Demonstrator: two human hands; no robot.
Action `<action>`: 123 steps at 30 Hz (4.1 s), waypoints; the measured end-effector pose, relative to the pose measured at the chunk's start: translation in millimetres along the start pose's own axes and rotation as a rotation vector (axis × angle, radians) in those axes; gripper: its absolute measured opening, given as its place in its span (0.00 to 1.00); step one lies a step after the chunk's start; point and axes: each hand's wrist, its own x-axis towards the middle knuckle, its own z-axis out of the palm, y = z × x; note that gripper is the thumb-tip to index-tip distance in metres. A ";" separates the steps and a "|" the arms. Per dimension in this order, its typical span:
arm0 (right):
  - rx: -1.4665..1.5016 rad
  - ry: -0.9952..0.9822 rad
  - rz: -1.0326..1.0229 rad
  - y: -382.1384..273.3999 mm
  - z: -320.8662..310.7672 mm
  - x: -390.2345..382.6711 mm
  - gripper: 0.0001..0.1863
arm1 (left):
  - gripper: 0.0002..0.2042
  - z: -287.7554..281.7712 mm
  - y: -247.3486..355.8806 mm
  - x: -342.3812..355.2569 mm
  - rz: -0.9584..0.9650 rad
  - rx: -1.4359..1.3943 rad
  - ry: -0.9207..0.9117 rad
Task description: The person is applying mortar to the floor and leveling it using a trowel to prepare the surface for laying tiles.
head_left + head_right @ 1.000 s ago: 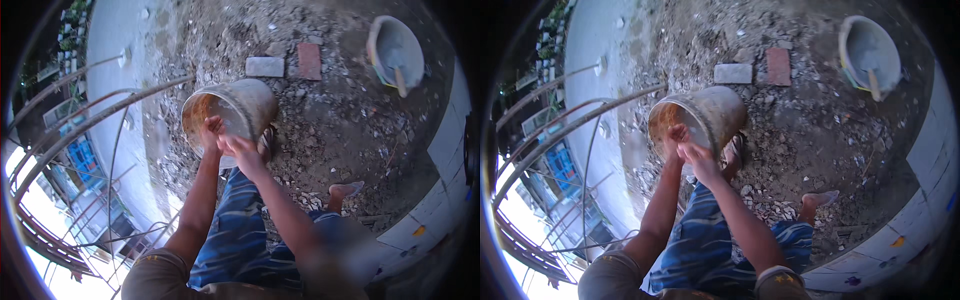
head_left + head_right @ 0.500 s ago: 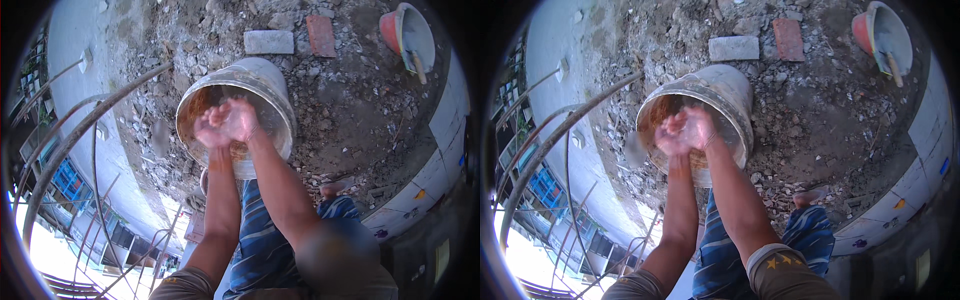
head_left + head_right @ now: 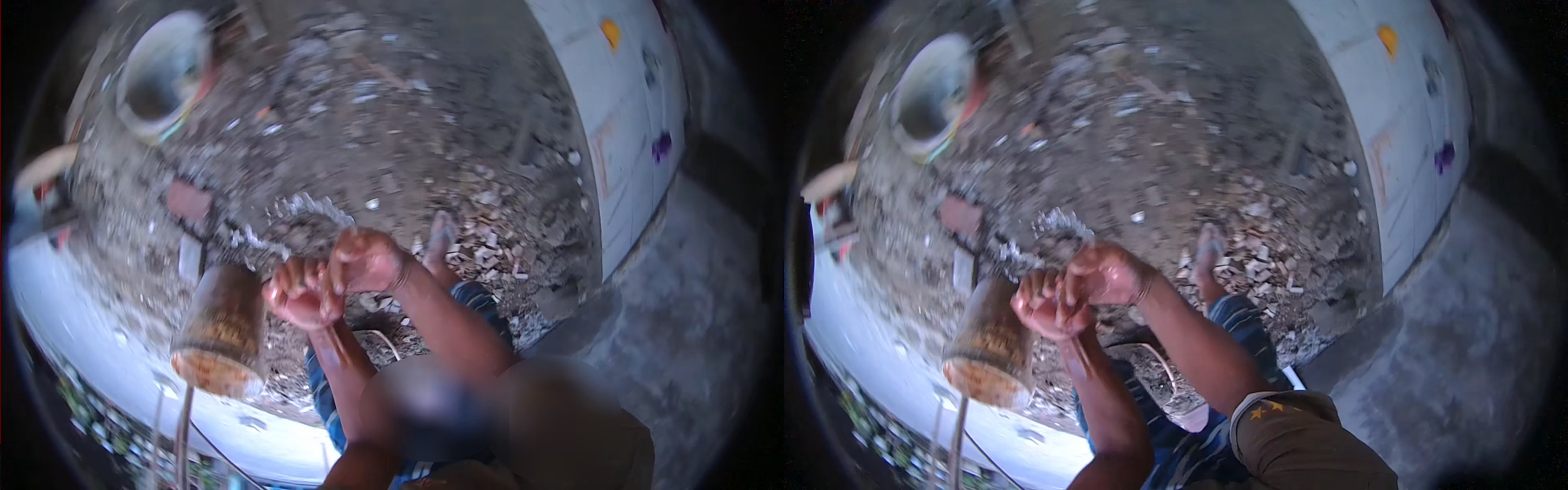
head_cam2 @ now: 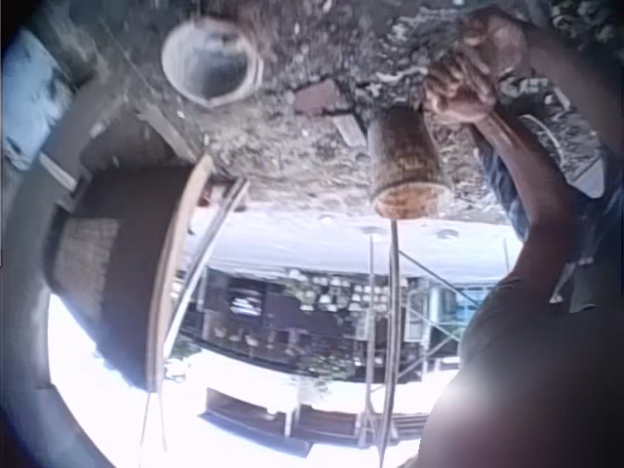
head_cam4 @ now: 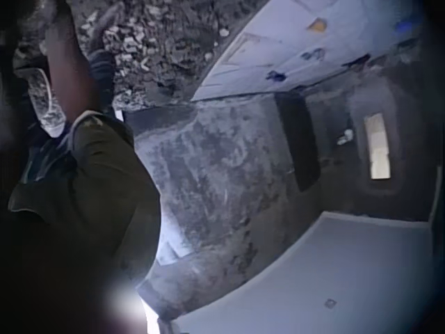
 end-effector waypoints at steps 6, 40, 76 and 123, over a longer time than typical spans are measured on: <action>0.021 0.426 -0.584 -272.6 -40.2 -242.3 0.29 | 0.17 -51.7 -377.6 85.1 -0.530 0.272 0.101; -1.329 1.155 0.373 483.8 -241.2 188.1 0.19 | 0.24 -326.4 437.9 -170.8 0.303 0.351 0.906; -0.652 1.545 -0.981 -339.0 -151.7 -357.3 0.15 | 0.26 -122.7 -355.0 158.7 -0.322 2.256 -0.878; -1.261 2.467 -0.137 -511.5 -134.1 -273.4 0.33 | 0.25 142.8 -401.8 274.7 -0.317 1.267 -2.596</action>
